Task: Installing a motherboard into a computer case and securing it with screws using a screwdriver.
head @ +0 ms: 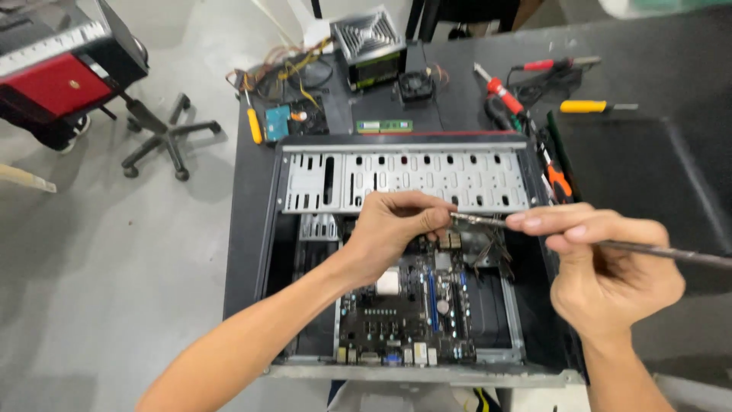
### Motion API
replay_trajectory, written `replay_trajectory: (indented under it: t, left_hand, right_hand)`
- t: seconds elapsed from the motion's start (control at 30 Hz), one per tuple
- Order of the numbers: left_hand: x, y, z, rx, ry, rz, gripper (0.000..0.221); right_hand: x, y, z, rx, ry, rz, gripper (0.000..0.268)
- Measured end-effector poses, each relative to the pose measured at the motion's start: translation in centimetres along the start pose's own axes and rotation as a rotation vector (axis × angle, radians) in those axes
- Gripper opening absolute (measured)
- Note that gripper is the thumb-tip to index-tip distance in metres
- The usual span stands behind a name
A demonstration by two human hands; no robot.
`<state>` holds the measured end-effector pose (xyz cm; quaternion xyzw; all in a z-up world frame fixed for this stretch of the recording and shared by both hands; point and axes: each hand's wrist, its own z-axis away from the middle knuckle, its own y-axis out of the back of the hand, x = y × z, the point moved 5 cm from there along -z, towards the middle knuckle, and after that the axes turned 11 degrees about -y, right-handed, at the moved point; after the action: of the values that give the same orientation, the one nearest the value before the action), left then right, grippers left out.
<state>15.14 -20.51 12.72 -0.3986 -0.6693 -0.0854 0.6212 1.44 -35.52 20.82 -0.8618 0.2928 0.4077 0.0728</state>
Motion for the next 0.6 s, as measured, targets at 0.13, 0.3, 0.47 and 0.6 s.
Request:
replay_trajectory:
  t: [0.13, 0.3, 0.47, 0.6]
  left_hand:
    - [0.1, 0.3, -0.4, 0.032, 0.016, 0.008, 0.023]
    - [0.0, 0.4, -0.3, 0.042, 0.045, 0.043, 0.021]
    - [0.4, 0.4, -0.1, 0.075, 0.039, 0.050, 0.019]
    - [0.2, 0.2, 0.2, 0.052, 0.037, 0.020, 0.019]
  right_hand:
    - [0.3, 0.1, -0.1, 0.012, 0.007, -0.032, 0.015]
    - [1.4, 0.2, 0.3, 0.006, 0.024, -0.071, 0.012]
    - [1.5, -0.1, 0.4, 0.012, 0.009, -0.040, 0.011]
    - [2.4, 0.4, 0.9, 0.038, -0.017, -0.037, 0.023]
